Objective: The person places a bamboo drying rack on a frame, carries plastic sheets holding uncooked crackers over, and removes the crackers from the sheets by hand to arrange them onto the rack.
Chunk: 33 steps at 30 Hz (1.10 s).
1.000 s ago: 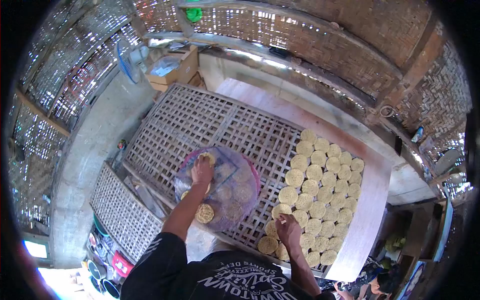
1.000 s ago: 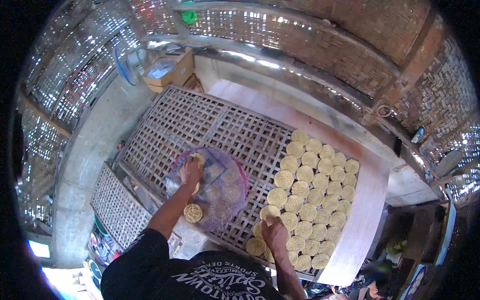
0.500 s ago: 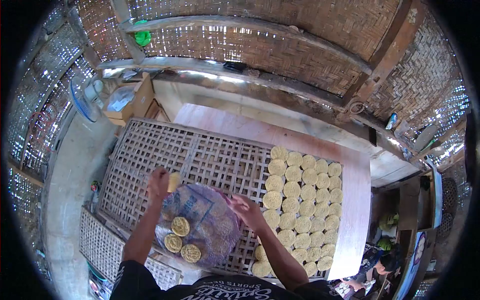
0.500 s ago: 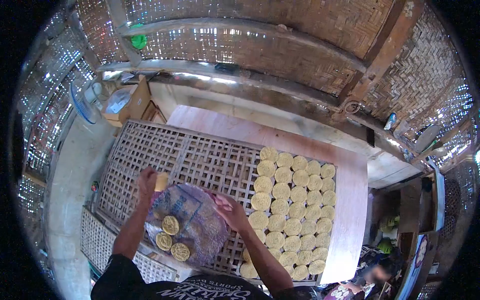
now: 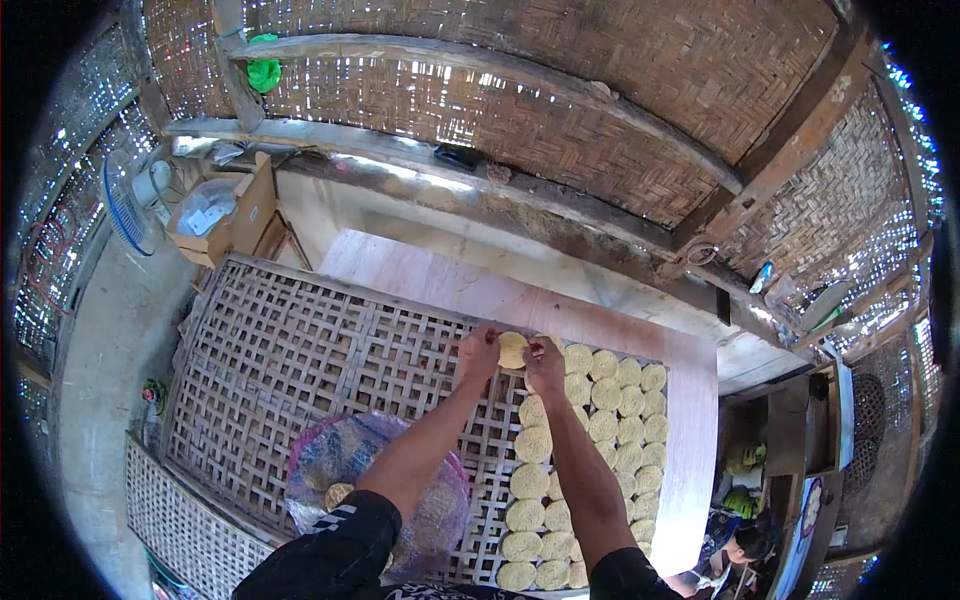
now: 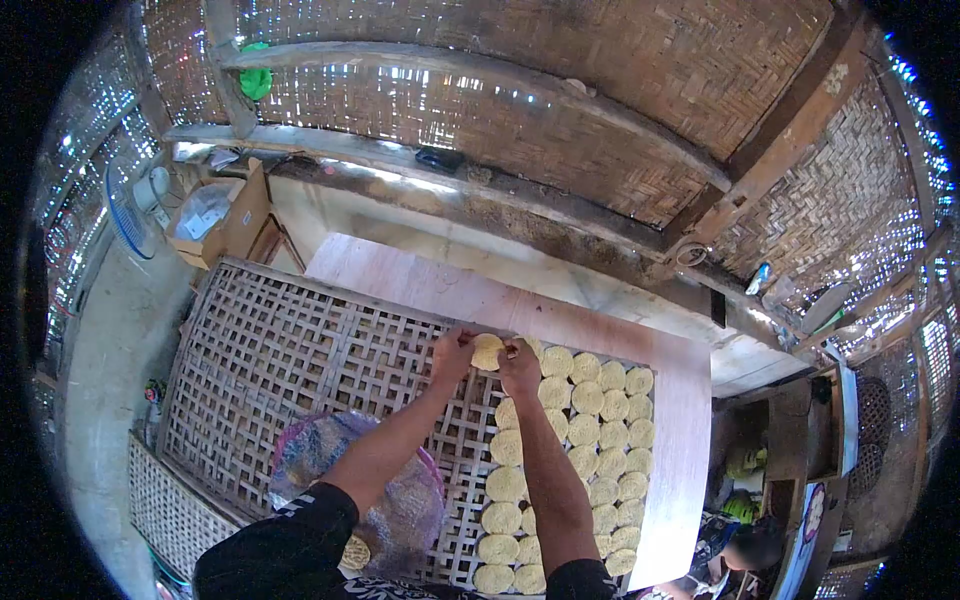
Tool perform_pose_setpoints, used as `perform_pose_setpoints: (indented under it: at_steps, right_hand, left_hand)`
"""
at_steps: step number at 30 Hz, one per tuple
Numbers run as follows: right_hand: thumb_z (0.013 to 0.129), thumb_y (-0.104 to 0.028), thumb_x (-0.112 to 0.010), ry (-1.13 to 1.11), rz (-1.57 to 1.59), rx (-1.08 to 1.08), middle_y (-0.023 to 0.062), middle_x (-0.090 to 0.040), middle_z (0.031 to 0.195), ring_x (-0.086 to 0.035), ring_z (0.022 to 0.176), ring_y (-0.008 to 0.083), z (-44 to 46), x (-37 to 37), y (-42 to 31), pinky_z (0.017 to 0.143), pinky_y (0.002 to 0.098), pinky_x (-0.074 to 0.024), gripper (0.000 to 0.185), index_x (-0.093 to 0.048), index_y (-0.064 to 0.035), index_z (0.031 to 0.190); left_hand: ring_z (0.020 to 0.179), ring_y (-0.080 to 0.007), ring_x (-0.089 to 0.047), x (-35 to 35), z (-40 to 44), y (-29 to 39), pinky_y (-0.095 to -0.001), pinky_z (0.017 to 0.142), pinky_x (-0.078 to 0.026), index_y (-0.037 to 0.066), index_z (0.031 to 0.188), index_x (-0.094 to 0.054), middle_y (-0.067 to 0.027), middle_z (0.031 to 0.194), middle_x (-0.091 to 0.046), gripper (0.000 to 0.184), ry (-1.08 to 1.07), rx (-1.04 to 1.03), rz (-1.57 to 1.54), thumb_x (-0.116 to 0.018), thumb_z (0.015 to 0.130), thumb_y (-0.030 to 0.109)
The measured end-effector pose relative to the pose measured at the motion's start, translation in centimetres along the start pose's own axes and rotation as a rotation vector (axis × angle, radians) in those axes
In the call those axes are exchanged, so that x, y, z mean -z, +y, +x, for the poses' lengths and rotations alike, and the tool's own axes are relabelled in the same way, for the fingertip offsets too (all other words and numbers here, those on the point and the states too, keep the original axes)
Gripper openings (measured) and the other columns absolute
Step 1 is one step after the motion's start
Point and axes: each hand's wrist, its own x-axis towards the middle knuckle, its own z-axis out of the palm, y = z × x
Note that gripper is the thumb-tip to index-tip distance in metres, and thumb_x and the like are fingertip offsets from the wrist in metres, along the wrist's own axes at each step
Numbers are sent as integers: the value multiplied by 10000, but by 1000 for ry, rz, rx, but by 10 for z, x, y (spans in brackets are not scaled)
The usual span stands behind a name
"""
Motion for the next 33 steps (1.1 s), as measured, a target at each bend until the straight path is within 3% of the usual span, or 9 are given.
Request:
perform_pose_setpoints:
  at_steps: [3, 10, 13, 15, 17, 20, 22, 27, 33]
  right_hand:
    - [840, -215, -675, 9, -217, 46, 104, -664, 939, -668, 834, 254, 14, 3, -4, 735, 363, -527, 233, -640, -84, 1030]
    - [883, -229, -607, 161, -464, 134, 92, -612, 980, -640, 844, 319, 4, 9, -34, 665, 424, -528, 187, -644, -143, 1045]
    - [878, -209, -612, 165, -400, 184, 98, -610, 947, -630, 797, 326, -26, 8, -40, 618, 414, -515, 183, -644, -131, 1040]
    - [870, -177, -610, 21, -274, 194, 112, -604, 929, -624, 798, 344, -70, 5, -63, 652, 445, -514, 180, -644, -129, 1040]
    - [861, -161, -620, -159, -192, 311, 120, -610, 918, -618, 794, 353, -119, -4, -79, 672, 453, -514, 184, -649, -119, 1038]
    - [846, -164, -657, -488, -102, 520, 123, -635, 928, -625, 794, 338, -197, -20, -109, 688, 424, -520, 199, -656, -91, 1031]
    - [809, -136, -720, -507, 134, 618, 103, -634, 845, -635, 765, 292, -232, -37, -132, 625, 394, -516, 200, -653, -78, 988]
    - [822, -138, -715, -590, 97, 580, 83, -658, 875, -655, 751, 254, -275, -51, -146, 638, 381, -524, 198, -655, -84, 1003]
    - [825, -137, -708, -587, 62, 532, 94, -639, 865, -648, 748, 279, -283, -51, -140, 645, 389, -528, 211, -649, -94, 1023]
  left_hand:
    - [796, -332, -668, 2, 1, 35, -403, 733, -534, 24, 932, -681, -164, 826, -687, 166, 20, -31, 185, -629, 774, 17]
    - [1060, -333, -600, 51, -6, 30, -423, 893, -492, 59, 1122, -659, -138, 1127, -645, 332, -138, -272, 114, -668, 790, 49]
    - [1078, -318, -594, 137, -67, 65, -422, 909, -488, 58, 1123, -658, -139, 1159, -627, 322, -88, -63, 226, -680, 802, 73]
    - [1012, -291, -630, 209, -119, 69, -412, 868, -504, 74, 1103, -668, -119, 1073, -661, 297, 3, 23, 335, -695, 808, 95]
    - [873, -264, -657, 263, -181, 50, -395, 784, -517, 82, 1038, -672, -81, 934, -678, 266, 271, 65, 471, -730, 785, 139]
    - [748, -243, -645, 319, -257, 55, -386, 698, -510, 89, 931, -657, -48, 796, -650, 266, 399, 402, 738, -784, 741, 226]
    - [729, -245, -631, 334, -290, 46, -389, 677, -501, 88, 884, -631, -48, 780, -630, 307, 383, 380, 851, -803, 717, 279]
    - [769, -252, -633, 338, -306, 34, -401, 679, -498, 103, 847, -593, -41, 843, -616, 364, 286, 345, 954, -802, 708, 367]
    - [997, -328, -604, 308, -306, 59, -453, 820, -502, 90, 989, -642, -118, 1104, -597, 470, 63, 120, 987, -816, 660, 376]
